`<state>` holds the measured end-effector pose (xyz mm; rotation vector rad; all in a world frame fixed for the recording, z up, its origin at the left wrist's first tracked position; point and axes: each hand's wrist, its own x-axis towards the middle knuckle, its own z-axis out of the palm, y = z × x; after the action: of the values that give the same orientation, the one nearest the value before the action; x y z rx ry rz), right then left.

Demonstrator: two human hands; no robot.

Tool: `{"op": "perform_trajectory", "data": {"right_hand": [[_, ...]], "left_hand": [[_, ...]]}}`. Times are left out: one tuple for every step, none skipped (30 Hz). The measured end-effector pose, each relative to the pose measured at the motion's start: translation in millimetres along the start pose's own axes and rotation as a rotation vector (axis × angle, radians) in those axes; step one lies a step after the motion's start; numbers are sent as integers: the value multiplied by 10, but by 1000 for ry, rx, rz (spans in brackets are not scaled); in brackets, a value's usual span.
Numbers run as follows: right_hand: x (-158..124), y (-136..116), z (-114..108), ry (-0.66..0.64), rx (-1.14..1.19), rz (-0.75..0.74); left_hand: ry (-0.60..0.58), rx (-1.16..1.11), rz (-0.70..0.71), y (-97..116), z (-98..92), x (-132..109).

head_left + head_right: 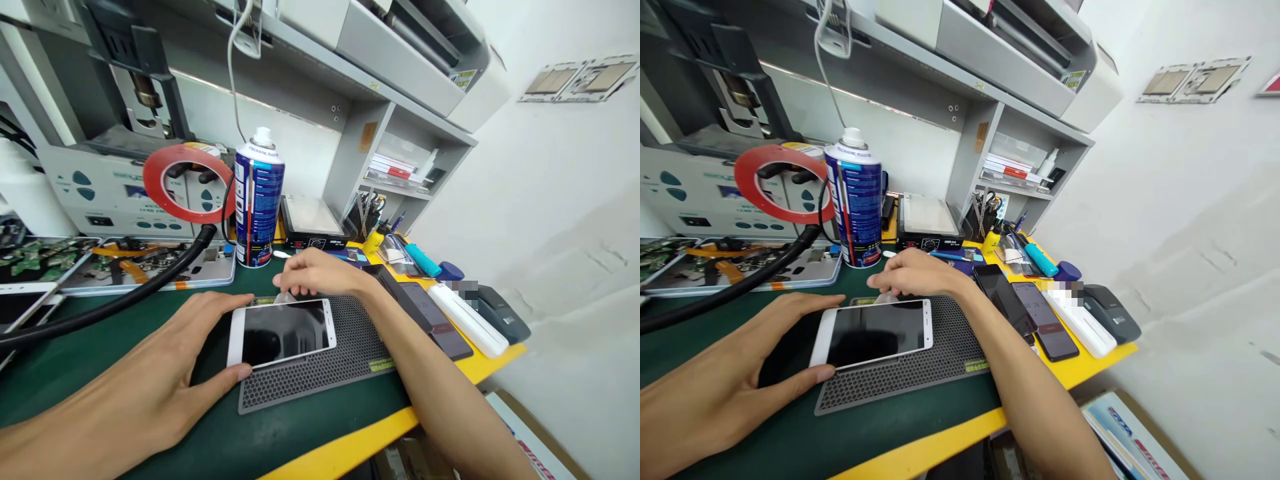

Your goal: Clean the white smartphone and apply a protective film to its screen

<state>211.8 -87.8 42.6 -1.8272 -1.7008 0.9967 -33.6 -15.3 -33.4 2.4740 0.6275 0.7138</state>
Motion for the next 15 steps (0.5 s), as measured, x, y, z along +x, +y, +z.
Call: {"op": "perform_trajectory", "data": {"right_hand": [[-33, -29, -8, -70, -42, 0], [-66, -52, -19, -144, -82, 3], [-97, -68, -32, -214, -118, 4], [-125, -79, -46, -270, -147, 2], [-150, -86, -61, -311, -166, -2], [-171, -91, -74, -329, -177, -12], [-189, -97, -85, -321, -185, -31], [-205, -107, -92, -286, -185, -56], [-217, -120, -94, -234, -178, -85], [-227, -139, -92, -179, -168, -114], [-234, -160, -84, -128, -155, -137], [-239, -183, -72, -86, -148, -152], [-242, -206, -57, -59, -150, -156], [-242, -228, -42, -44, -162, -151], [-242, -246, -27, -42, -179, -140]], "left_hand": [[-56, -5, 24, 2, -8, -8], [-109, -9, 39, 6, -17, -16], [-147, -10, 43, 13, -29, -22], [-167, -8, 37, 23, -44, -28], [-183, -8, 36, 35, -61, -32], [-205, -13, 42, 48, -79, -34], [-226, -24, 48, 60, -97, -34], [-243, -41, 49, 69, -115, -29], [-248, -68, 44, 74, -130, -19], [-228, -100, 17, 75, -144, -3], [-199, -139, -19, 71, -155, 19], [-160, -180, -52, 65, -165, 44], [-133, -216, -81, 58, -175, 69], [-134, -242, -85, 53, -185, 93], [-125, -252, -76, 51, -194, 112]]}}
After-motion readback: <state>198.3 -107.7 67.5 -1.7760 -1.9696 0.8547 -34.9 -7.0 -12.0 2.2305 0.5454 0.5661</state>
